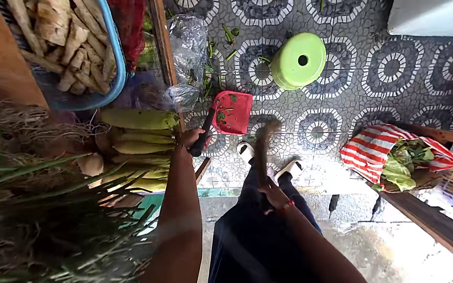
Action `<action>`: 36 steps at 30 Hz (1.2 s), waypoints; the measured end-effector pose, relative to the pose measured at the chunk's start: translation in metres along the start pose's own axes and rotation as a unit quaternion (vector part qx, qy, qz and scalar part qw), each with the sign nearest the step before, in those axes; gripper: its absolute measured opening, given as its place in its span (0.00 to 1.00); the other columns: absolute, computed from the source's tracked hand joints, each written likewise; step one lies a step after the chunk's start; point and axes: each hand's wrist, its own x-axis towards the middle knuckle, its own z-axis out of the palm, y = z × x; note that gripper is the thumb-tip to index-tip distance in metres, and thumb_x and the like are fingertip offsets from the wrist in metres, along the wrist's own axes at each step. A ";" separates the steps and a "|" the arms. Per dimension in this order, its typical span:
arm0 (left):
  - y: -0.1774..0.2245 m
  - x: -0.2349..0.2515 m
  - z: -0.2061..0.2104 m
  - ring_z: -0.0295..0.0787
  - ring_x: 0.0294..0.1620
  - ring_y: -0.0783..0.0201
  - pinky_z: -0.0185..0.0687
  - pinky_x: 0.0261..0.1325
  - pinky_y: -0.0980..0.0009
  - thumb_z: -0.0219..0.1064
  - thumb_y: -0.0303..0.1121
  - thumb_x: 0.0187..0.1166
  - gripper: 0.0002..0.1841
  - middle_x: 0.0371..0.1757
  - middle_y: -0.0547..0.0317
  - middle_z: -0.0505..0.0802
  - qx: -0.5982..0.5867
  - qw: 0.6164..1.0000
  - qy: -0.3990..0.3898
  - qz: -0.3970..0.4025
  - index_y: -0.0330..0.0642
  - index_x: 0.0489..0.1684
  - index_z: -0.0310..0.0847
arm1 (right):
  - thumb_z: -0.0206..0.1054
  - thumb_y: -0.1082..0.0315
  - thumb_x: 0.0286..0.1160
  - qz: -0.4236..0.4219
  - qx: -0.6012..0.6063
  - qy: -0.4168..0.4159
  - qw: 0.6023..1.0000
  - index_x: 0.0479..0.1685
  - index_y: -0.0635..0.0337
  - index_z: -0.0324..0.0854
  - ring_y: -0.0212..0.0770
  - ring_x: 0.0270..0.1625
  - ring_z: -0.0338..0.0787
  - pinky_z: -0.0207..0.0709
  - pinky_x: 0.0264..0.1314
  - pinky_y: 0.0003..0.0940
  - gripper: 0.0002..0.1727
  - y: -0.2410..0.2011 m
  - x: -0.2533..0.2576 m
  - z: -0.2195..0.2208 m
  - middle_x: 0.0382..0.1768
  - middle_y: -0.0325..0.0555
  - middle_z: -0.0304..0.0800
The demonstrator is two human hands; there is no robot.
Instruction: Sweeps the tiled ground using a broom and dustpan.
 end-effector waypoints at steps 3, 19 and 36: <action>-0.010 -0.003 -0.003 0.74 0.10 0.72 0.69 0.10 0.79 0.41 0.39 0.93 0.16 0.22 0.60 0.83 -0.015 1.000 -0.010 0.004 0.41 0.48 0.73 | 0.59 0.60 0.89 -0.019 -0.005 -0.053 0.998 0.96 0.32 0.40 0.48 0.27 0.84 0.79 0.20 0.43 0.41 -0.025 -0.018 0.006 0.51 0.58 0.81; -0.268 -0.109 0.135 0.77 0.11 0.77 0.74 0.13 0.87 0.35 0.38 0.92 0.22 0.32 0.56 0.89 -0.763 0.640 -0.086 0.030 0.35 0.44 0.76 | 0.60 0.62 0.88 0.071 -0.399 0.001 0.914 0.77 0.62 0.60 0.50 0.29 0.91 0.89 0.29 0.47 0.25 -0.128 -0.102 -0.221 0.39 0.56 0.85; -0.451 -0.194 0.356 0.88 0.16 0.66 0.86 0.19 0.79 0.61 0.33 0.77 0.20 0.38 0.48 0.93 -0.943 0.282 -0.134 0.112 0.27 0.61 0.79 | 0.60 0.64 0.84 -0.124 -0.600 0.117 0.782 0.90 0.46 0.62 0.40 0.29 0.82 0.80 0.29 0.37 0.32 -0.279 0.007 -0.201 0.46 0.50 0.84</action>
